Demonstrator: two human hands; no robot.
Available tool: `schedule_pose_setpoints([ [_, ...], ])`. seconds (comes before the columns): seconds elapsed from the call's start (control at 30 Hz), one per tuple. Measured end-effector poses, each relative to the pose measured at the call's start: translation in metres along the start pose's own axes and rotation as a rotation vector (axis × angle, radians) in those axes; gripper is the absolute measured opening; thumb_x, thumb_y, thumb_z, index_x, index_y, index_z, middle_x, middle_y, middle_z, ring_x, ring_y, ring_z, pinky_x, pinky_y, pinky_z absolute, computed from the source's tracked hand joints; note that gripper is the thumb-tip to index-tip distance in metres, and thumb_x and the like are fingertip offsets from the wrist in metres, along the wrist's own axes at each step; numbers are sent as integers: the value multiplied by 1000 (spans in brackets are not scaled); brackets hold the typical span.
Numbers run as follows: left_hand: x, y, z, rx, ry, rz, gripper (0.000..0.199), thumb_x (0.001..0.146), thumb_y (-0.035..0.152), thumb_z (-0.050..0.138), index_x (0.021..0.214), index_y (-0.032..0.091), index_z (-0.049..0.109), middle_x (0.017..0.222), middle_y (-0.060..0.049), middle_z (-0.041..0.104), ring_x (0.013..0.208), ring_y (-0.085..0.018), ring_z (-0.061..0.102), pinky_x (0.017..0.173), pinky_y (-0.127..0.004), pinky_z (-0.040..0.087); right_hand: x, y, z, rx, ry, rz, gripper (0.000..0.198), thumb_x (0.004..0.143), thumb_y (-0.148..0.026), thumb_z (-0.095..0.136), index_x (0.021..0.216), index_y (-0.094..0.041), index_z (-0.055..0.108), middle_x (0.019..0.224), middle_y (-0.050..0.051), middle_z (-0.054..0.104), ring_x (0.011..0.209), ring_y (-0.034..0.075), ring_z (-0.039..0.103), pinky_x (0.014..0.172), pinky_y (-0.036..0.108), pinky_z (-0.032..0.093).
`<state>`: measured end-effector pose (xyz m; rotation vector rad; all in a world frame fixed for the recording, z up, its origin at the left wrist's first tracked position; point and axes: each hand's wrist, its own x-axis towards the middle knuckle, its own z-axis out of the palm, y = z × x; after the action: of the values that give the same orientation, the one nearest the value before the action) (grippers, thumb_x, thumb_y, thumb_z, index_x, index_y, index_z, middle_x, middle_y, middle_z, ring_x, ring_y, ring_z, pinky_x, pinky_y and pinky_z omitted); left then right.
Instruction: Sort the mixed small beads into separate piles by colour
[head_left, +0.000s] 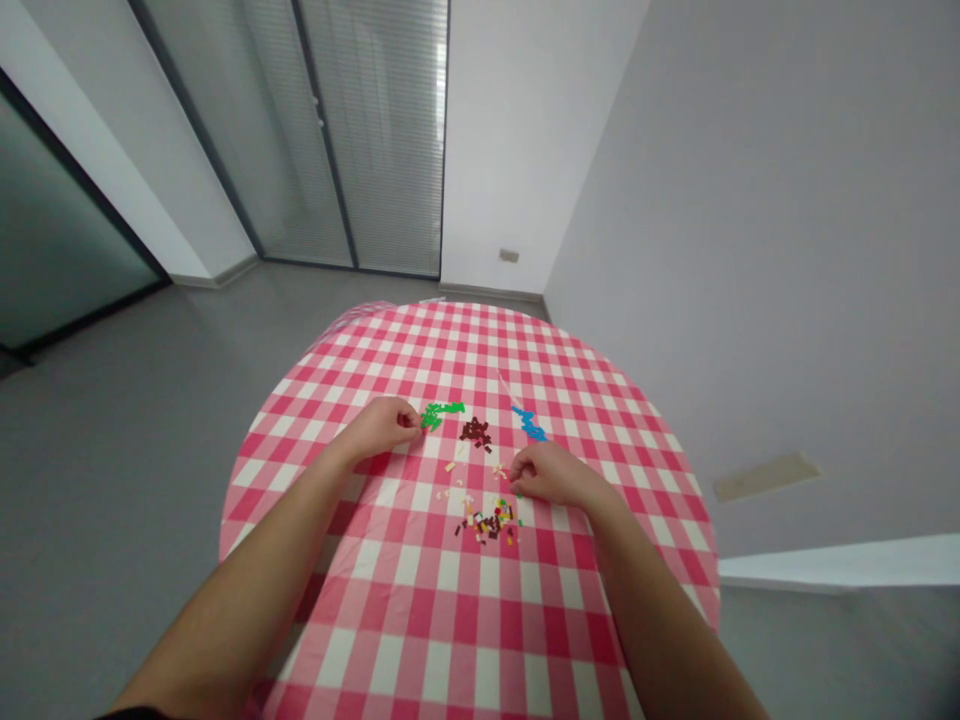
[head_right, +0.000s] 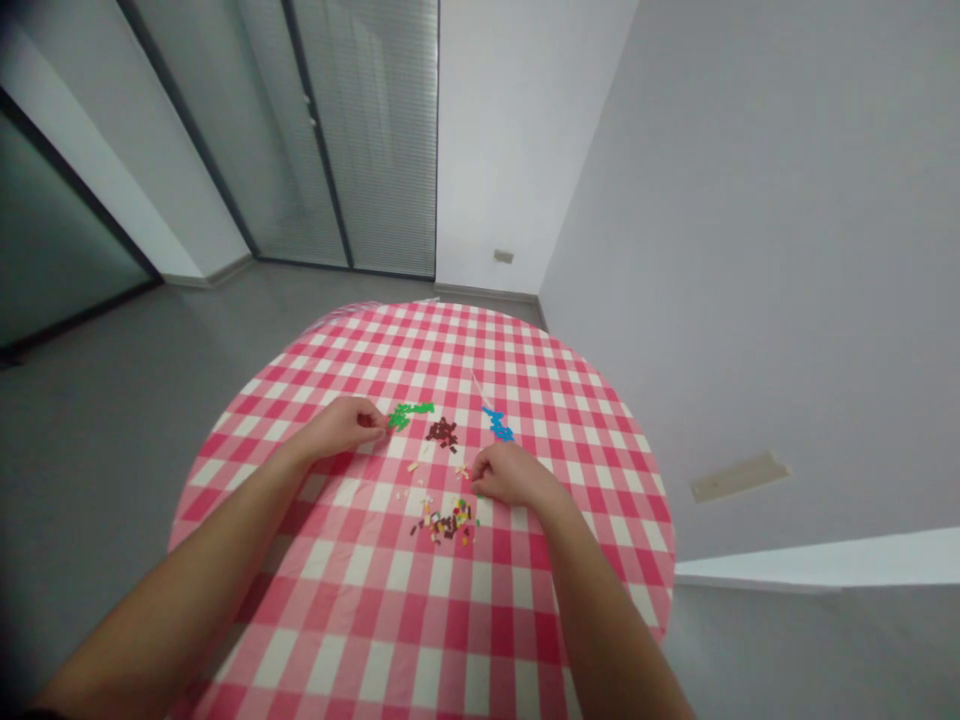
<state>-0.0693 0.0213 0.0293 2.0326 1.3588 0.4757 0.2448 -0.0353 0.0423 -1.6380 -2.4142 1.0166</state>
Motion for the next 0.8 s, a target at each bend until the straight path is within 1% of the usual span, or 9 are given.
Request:
schedule_pose_setpoints([
  [0.13, 2, -5, 1, -8, 46, -91, 16, 70, 24, 58, 70, 18, 72, 72, -4, 73, 66, -18, 63, 61, -27, 41, 1, -6, 3, 19, -5, -24, 11, 75, -12, 65, 75, -18, 74, 74, 5, 74, 64, 16, 62, 55, 26, 39],
  [0.27, 5, -8, 4, -3, 83, -131, 16, 71, 28, 60, 70, 18, 73, 74, -6, 74, 69, -20, 65, 62, -28, 41, -1, -11, 3, -21, -12, -51, 16, 75, -9, 61, 72, -18, 73, 74, 5, 74, 61, 15, 60, 54, 26, 38],
  [0.53, 10, -12, 15, -8, 141, -148, 16, 71, 26, 60, 71, 17, 74, 74, -7, 73, 70, -21, 65, 63, -29, 42, -1, -17, 2, -78, -33, -35, 15, 71, -5, 59, 63, -17, 65, 63, 2, 65, 56, 12, 52, 51, 25, 32],
  [0.67, 13, -17, 19, -69, 141, -119, 17, 72, 26, 60, 72, 16, 74, 74, -7, 73, 72, -20, 65, 65, -29, 44, -1, -18, 3, -57, -2, -49, 15, 70, -5, 58, 64, -17, 64, 65, 2, 66, 56, 12, 52, 52, 25, 33],
  [0.8, 13, -18, 18, -101, 120, -151, 18, 70, 27, 60, 73, 16, 74, 74, -7, 74, 71, -21, 65, 64, -29, 44, -1, -14, 3, -23, 15, -66, 12, 71, -8, 59, 66, -17, 65, 68, 3, 68, 58, 12, 54, 52, 25, 34],
])
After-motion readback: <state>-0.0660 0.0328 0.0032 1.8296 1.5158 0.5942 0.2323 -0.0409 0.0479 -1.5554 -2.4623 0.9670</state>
